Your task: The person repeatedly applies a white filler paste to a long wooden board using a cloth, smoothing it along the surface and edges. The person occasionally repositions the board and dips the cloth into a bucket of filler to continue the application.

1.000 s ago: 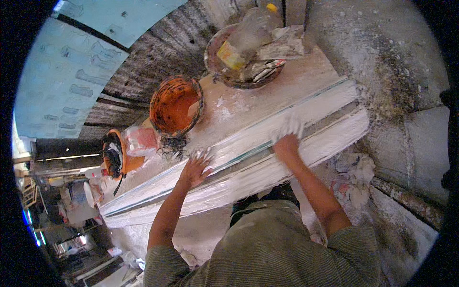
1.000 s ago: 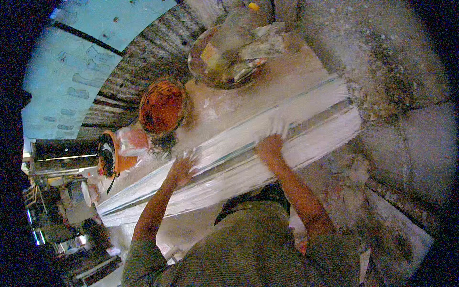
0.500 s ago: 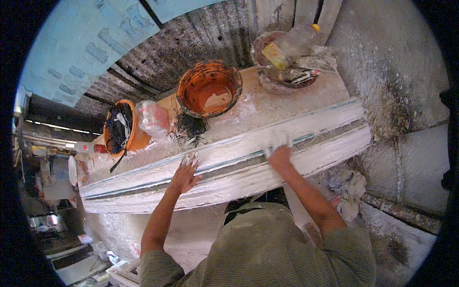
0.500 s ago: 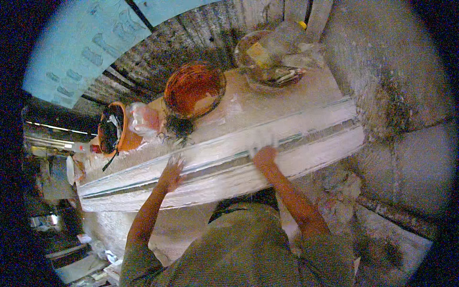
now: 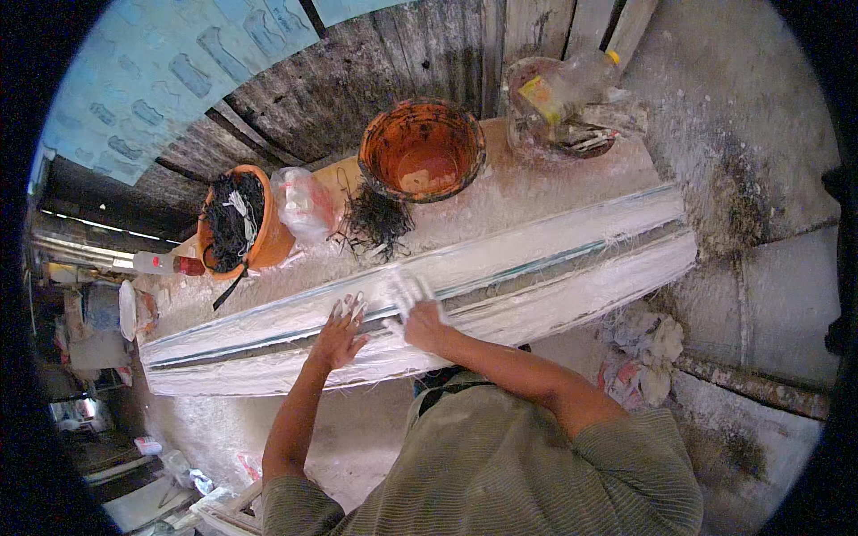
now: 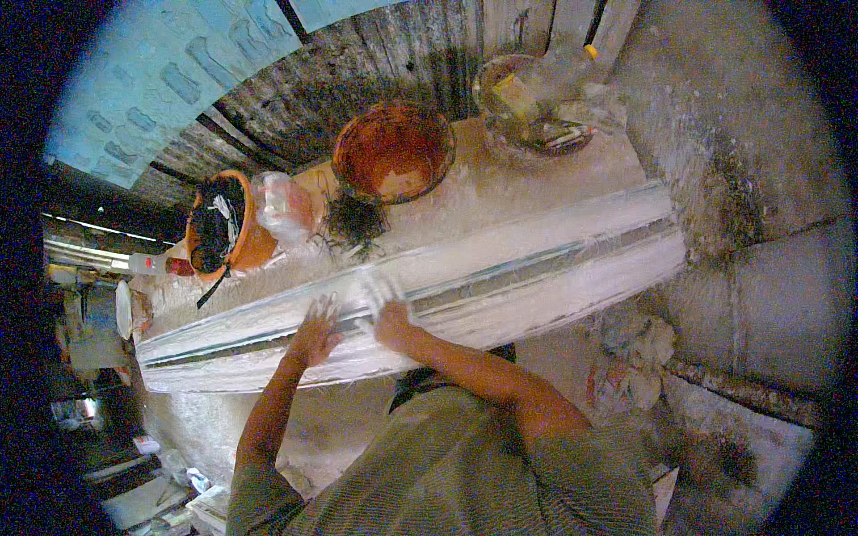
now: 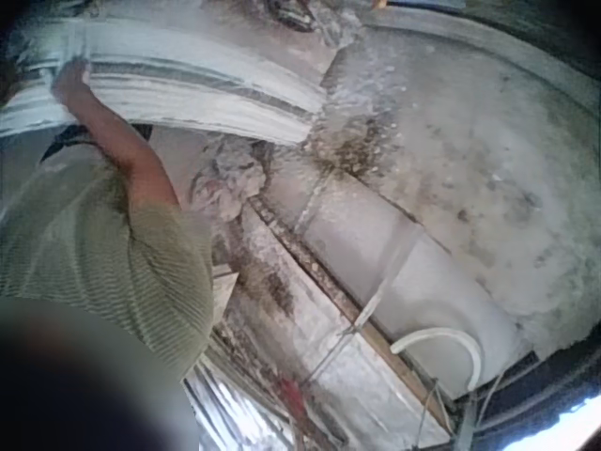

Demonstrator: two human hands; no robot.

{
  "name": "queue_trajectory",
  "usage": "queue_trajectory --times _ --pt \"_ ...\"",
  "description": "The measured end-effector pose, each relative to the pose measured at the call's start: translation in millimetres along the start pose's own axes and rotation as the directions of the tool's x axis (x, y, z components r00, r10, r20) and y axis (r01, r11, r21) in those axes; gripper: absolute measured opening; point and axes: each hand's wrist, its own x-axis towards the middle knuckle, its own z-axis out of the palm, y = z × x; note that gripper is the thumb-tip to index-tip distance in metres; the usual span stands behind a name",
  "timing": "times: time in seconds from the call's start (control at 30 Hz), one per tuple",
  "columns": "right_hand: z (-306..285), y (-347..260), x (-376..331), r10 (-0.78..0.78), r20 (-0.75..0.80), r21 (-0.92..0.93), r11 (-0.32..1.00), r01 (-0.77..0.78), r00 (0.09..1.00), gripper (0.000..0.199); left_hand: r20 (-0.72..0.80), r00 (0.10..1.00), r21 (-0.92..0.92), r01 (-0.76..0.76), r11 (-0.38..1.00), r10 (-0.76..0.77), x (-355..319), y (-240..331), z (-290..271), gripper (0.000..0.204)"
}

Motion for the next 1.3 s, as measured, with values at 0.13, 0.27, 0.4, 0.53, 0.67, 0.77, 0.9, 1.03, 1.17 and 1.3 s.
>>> queue_trajectory --times 0.13,0.27,0.4,0.53,0.67,0.77,0.9,1.03,1.17,1.3 --pt "-0.6 -13.0 15.5 -0.024 0.2 0.031 0.999 0.019 0.98 0.08 0.013 0.999 0.0 0.032 0.999 -0.032 -11.4 -9.3 3.3 0.066" --pt "-22.6 44.0 -13.2 0.168 0.238 0.005 0.985 -0.174 0.957 0.08 -0.023 0.999 -0.017 0.047 0.999 -0.048 -22.9 -19.0 3.2 0.065" --pt "-42.2 67.9 -29.2 0.317 -0.189 -0.038 0.943 -0.329 0.929 0.081 -0.066 0.996 -0.067 0.062 0.996 -0.067 -29.8 -22.3 1.1 0.065" --pt "-43.5 17.7 10.1 0.217 0.469 0.132 0.941 -0.311 0.856 0.075 -0.04 0.998 -0.053 0.052 0.997 -0.054 -20.5 -18.0 -0.5 0.064" --pt "-40.5 -34.2 35.6 0.043 0.243 0.064 0.996 -0.06 0.969 0.035 0.01 1.0 0.032 -0.026 0.999 0.026 -7.1 -14.3 -4.8 0.058" --pt "-41.5 -16.4 35.7 0.243 0.177 0.102 0.959 -0.263 0.954 0.023 0.013 0.997 0.087 -0.075 0.993 0.074 2.8 -10.1 -7.8 0.051" --pt "-48.6 97.1 9.8 0.619 0.15 0.052 0.774 -0.631 0.771 0.026 0.006 0.988 0.091 -0.157 0.983 0.157 18.6 -1.2 -8.6 0.047" --pt "-90.7 263.9 -58.9 0.625 0.017 -0.201 0.767 -0.61 0.78 0.025 0.078 0.977 0.081 -0.203 0.976 0.197 46.4 11.9 -9.2 0.049" --pt "-114.9 297.1 -111.9 0.58 -0.08 -0.275 0.769 -0.577 0.811 0.023 0.08 0.961 0.022 -0.267 0.963 0.265 90.5 37.5 -16.1 0.049" --pt "-99.2 231.1 -117.8 0.583 0.209 0.052 0.795 -0.604 0.785 0.039 0.097 0.925 0.038 -0.373 0.927 0.368 145.3 76.5 -27.3 0.051"
